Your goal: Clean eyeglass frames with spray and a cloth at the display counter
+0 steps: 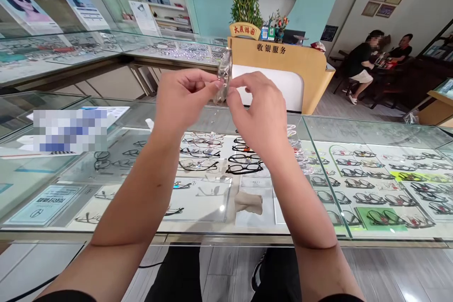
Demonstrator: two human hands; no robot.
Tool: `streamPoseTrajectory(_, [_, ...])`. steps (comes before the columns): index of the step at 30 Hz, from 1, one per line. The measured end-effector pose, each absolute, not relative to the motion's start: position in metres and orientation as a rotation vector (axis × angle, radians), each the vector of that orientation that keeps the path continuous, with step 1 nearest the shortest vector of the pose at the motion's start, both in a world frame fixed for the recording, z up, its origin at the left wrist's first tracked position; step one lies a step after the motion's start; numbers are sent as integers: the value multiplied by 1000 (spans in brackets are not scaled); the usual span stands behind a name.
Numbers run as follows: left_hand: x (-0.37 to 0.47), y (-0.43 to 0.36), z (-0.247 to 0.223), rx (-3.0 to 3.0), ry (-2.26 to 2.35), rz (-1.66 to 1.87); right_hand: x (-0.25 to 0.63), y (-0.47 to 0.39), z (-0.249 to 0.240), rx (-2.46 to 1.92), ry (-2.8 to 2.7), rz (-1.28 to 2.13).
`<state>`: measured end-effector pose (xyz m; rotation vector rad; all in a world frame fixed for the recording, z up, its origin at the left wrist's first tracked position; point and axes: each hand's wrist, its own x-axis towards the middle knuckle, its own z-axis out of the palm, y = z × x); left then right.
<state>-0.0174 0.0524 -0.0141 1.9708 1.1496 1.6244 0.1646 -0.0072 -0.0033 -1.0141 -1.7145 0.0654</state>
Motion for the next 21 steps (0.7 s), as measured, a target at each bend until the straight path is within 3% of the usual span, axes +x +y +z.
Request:
streamPoseTrajectory(10, [-59, 125, -59, 2260, 1684, 519, 167, -16, 3, -999, -1678, 195])
streamPoseTrajectory(21, [-69, 163, -110, 2103, 1901, 174, 159, -34, 13, -1006, -1756, 307])
